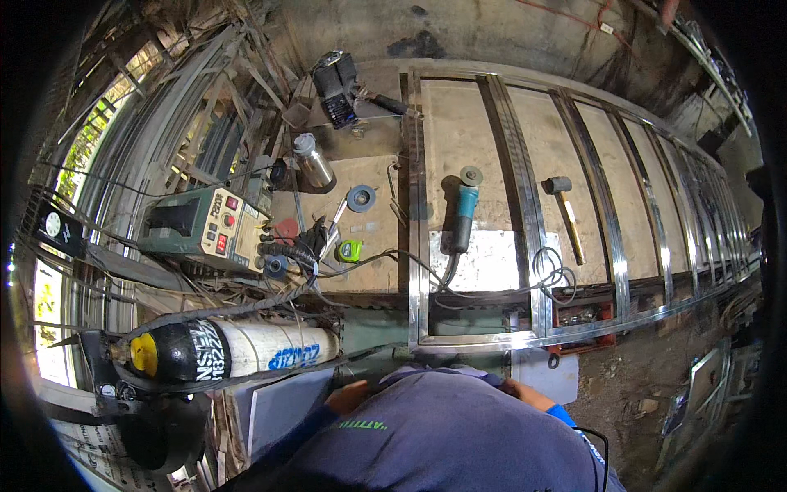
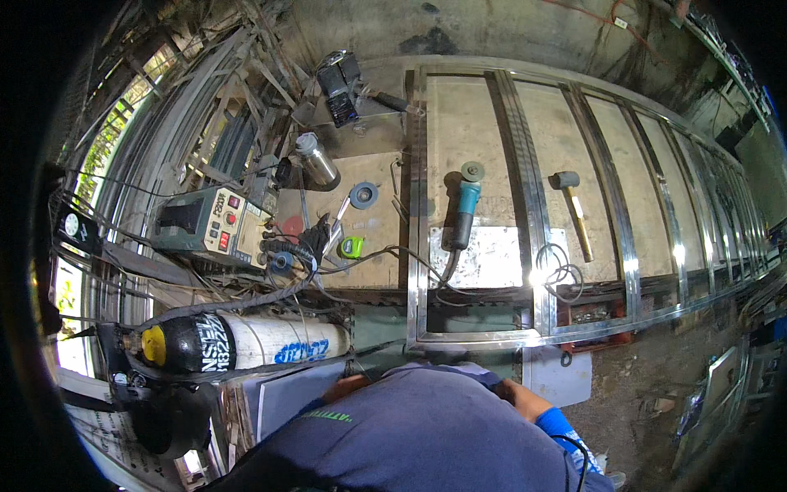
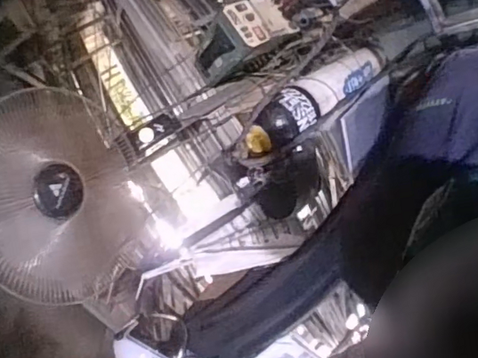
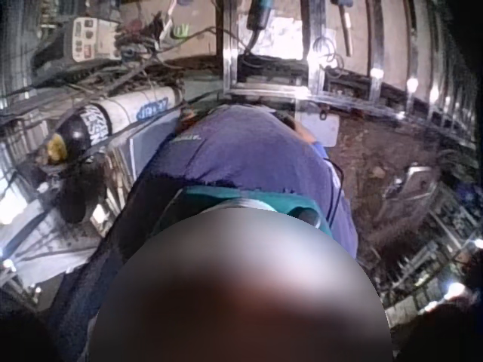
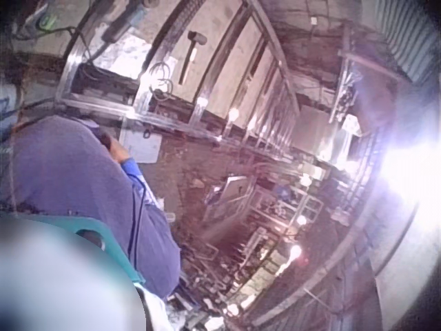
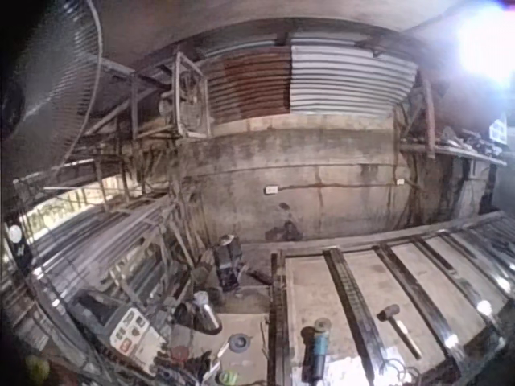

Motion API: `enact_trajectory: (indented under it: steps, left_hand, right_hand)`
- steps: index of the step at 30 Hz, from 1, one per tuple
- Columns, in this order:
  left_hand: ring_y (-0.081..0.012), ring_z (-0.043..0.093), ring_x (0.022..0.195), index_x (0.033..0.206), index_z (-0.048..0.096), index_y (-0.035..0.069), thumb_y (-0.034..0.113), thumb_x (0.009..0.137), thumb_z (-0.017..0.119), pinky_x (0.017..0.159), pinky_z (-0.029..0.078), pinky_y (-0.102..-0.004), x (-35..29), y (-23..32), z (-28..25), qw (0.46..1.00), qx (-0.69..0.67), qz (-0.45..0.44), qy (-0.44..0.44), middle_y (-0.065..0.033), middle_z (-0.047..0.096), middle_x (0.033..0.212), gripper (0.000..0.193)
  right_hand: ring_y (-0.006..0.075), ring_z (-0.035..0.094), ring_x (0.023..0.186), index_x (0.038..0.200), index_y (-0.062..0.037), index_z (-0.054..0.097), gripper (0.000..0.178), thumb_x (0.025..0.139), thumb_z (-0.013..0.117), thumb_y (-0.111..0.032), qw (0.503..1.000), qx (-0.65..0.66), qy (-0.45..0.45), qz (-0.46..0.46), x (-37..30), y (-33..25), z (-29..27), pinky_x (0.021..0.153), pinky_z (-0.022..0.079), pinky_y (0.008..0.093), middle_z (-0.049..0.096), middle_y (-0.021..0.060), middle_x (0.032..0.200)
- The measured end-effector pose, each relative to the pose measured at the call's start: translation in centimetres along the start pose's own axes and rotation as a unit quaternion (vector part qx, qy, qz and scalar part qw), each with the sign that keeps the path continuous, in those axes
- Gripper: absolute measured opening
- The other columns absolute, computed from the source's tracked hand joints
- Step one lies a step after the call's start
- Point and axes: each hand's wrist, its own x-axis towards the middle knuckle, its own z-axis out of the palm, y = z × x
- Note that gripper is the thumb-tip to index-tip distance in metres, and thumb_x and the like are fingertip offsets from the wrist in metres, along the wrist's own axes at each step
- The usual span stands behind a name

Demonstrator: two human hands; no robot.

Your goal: The person organizes cables and tools on a workbench, then moves to a metal frame structure. They position and align metal bars on the frame, using a measuring tool to check dimensions and fit. The person continues adjusting the bars and securing them in place.

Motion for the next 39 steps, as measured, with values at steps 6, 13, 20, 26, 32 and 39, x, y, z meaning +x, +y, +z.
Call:
enact_trajectory:
  steps: [6, 13, 20, 26, 32, 39]
  left_hand:
    - [-0.0229, 0.072, 0.104, 0.118, 0.074, 0.007, 0.028, 0.099, 0.070, 0.090, 0.057, -0.0377, -5.8, 1.3, 2.7, 0.982, -0.134, -0.130, 0.011, -0.0132, 0.076, 0.112, 0.029]
    - [-0.0207, 0.073, 0.100, 0.118, 0.075, 0.006, 0.028, 0.099, 0.072, 0.088, 0.057, -0.0370, -2.9, 3.8, 5.1, 0.967, -0.180, -0.166, 0.066, -0.0143, 0.077, 0.109, 0.029]
    - [-0.0185, 0.073, 0.095, 0.118, 0.075, 0.005, 0.027, 0.099, 0.074, 0.086, 0.058, -0.0363, 5.8, 9.8, 5.1, 0.965, -0.145, -0.087, 0.201, -0.0155, 0.077, 0.106, 0.029]
    - [-0.0220, 0.073, 0.100, 0.122, 0.077, 0.005, 0.029, 0.095, 0.080, 0.090, 0.057, -0.0354, 14.3, 14.8, 4.9, 0.994, -0.042, 0.074, 0.062, -0.0142, 0.078, 0.109, 0.036]
    - [-0.0205, 0.070, 0.101, 0.105, 0.076, -0.002, 0.020, 0.101, 0.073, 0.092, 0.054, -0.0321, 16.4, 11.0, 5.8, 0.986, -0.113, 0.114, -0.038, -0.0104, 0.074, 0.105, 0.023]
    - [-0.0169, 0.062, 0.078, 0.096, 0.069, 0.003, 0.028, 0.107, 0.062, 0.074, 0.051, -0.0337, 16.3, 1.0, 2.9, 0.932, -0.194, -0.128, 0.278, -0.0030, 0.065, 0.082, 0.029]
  right_hand:
    - [0.0167, 0.067, 0.103, 0.116, -0.0038, 0.068, 0.032, 0.087, 0.079, -0.007, 0.998, 0.002, -0.002, 0.059, -1.0, 2.7, -1.5, 0.095, 0.054, 0.0329, 0.072, 0.0070, 0.110]
    - [0.0152, 0.068, 0.097, 0.110, -0.0037, 0.070, 0.025, 0.087, 0.078, -0.005, 0.996, -0.017, -0.048, 0.068, -1.9, 5.1, -5.0, 0.090, 0.055, 0.0322, 0.073, 0.0048, 0.104]
    - [0.0101, 0.066, 0.078, 0.092, -0.0037, 0.071, 0.004, 0.091, 0.073, -0.001, 0.990, 0.118, -0.038, -0.064, -1.0, 2.9, -11.2, 0.074, 0.056, 0.0293, 0.071, -0.0013, 0.085]
    - [0.0094, 0.060, 0.079, 0.094, -0.0002, 0.062, 0.006, 0.095, 0.068, -0.001, 0.965, 0.022, 0.046, -0.258, 12.0, -11.1, -12.8, 0.071, 0.052, 0.0286, 0.064, 0.0021, 0.084]
    - [0.0166, 0.064, 0.074, 0.098, -0.0013, 0.063, 0.011, 0.095, 0.072, -0.008, 0.885, -0.152, -0.067, -0.436, 15.9, -26.8, -11.2, 0.068, 0.051, 0.0335, 0.067, 0.0101, 0.081]
    - [0.0426, 0.072, 0.095, 0.109, -0.0040, 0.071, 0.025, 0.088, 0.070, -0.016, 0.820, -0.431, -0.142, -0.350, 26.3, -38.4, -11.3, 0.081, 0.058, 0.0508, 0.073, 0.0227, 0.102]
